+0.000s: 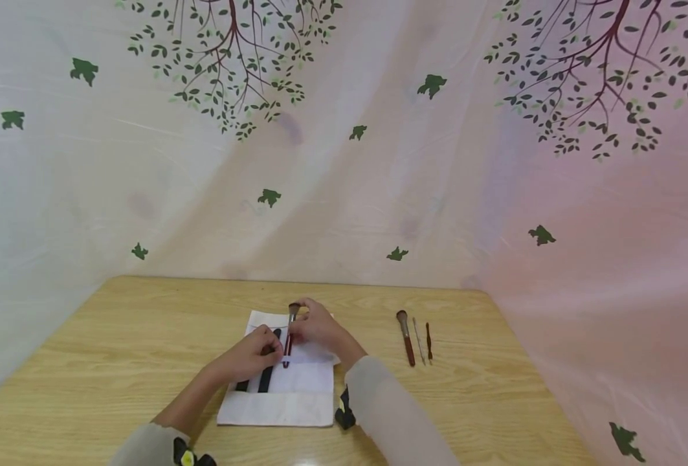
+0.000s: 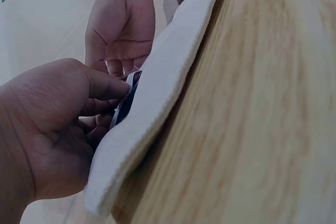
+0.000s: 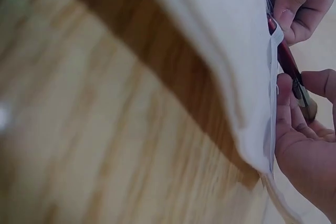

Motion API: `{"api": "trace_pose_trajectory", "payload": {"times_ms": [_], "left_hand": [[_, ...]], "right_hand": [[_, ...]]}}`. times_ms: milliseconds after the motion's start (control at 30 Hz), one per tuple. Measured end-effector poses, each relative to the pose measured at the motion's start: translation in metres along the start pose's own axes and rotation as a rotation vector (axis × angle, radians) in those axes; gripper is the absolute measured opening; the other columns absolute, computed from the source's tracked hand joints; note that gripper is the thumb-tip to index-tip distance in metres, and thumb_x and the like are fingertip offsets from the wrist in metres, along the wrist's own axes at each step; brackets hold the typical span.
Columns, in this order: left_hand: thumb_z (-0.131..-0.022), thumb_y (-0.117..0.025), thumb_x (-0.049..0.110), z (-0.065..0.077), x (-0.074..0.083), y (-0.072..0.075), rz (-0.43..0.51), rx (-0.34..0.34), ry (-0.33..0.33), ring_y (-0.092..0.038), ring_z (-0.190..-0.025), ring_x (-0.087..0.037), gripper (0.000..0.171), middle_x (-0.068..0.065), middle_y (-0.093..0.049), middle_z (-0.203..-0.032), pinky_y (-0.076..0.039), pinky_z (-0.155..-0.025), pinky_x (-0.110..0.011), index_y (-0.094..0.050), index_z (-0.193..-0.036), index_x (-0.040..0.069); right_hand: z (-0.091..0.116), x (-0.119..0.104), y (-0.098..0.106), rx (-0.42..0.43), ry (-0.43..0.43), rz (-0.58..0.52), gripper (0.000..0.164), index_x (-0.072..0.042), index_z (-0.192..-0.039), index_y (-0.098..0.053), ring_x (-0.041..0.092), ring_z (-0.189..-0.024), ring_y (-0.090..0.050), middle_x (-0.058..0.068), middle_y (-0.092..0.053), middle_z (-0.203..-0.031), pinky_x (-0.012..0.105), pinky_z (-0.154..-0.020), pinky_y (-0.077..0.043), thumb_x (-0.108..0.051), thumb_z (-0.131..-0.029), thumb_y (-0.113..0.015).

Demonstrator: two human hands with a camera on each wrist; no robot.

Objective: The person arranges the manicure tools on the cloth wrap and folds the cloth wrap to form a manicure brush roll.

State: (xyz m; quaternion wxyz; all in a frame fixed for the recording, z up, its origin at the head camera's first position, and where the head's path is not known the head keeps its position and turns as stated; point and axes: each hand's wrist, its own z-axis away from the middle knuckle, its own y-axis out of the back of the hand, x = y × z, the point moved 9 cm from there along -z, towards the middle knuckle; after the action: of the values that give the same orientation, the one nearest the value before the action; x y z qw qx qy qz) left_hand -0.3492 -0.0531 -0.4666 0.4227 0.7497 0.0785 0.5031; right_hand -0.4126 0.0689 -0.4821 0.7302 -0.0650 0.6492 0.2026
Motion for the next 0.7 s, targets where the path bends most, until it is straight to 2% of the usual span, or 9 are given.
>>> {"api": "trace_pose_trajectory", "payload": {"times_ms": [300,467,533,700], "left_hand": [[-0.098,-0.061,0.009,0.0014,0.0002,0.0009,0.000,0.001,-0.004,-0.046,-0.088,-0.017,0.011,-0.004,-0.049,-0.097,-0.039,-0.078,-0.032,-0.069,-0.091,0.009],[-0.098,-0.061,0.009,0.0005,-0.0018,0.0002,-0.005,-0.004,-0.007,-0.046,-0.088,-0.017,0.010,-0.004,-0.050,-0.096,-0.040,-0.078,-0.033,-0.068,-0.091,0.010],[-0.098,-0.061,0.009,0.0002,-0.0021,0.0002,-0.004,-0.005,-0.009,-0.046,-0.088,-0.017,0.010,-0.004,-0.049,-0.096,-0.040,-0.078,-0.033,-0.068,-0.092,0.010],[-0.099,-0.061,0.009,-0.0003,-0.0024,0.0000,0.004,-0.009,-0.006,-0.046,-0.087,-0.017,0.010,-0.004,-0.049,-0.096,-0.040,-0.078,-0.032,-0.068,-0.092,0.010]], "right_hand": [[0.0024,-0.0002,0.0008,-0.011,0.006,0.011,0.048,-0.002,-0.133,-0.051,0.022,-0.078,-0.066,0.016,-0.059,-0.106,0.032,-0.069,-0.058,0.003,-0.090,-0.071],[0.0050,0.0000,0.0012,-0.018,0.012,0.037,0.023,-0.001,-0.119,-0.057,0.020,-0.080,-0.064,0.014,-0.058,-0.105,0.031,-0.069,-0.057,-0.008,-0.099,-0.066],[0.0062,0.0000,0.0009,-0.021,0.018,0.038,0.018,0.001,-0.115,-0.059,0.019,-0.078,-0.063,0.013,-0.059,-0.103,0.030,-0.068,-0.057,-0.010,-0.101,-0.064],[0.0090,-0.0017,-0.0005,-0.038,0.040,0.045,0.021,0.005,-0.117,-0.063,0.016,-0.078,-0.063,0.011,-0.063,-0.099,0.028,-0.069,-0.056,-0.006,-0.099,-0.066]]}}
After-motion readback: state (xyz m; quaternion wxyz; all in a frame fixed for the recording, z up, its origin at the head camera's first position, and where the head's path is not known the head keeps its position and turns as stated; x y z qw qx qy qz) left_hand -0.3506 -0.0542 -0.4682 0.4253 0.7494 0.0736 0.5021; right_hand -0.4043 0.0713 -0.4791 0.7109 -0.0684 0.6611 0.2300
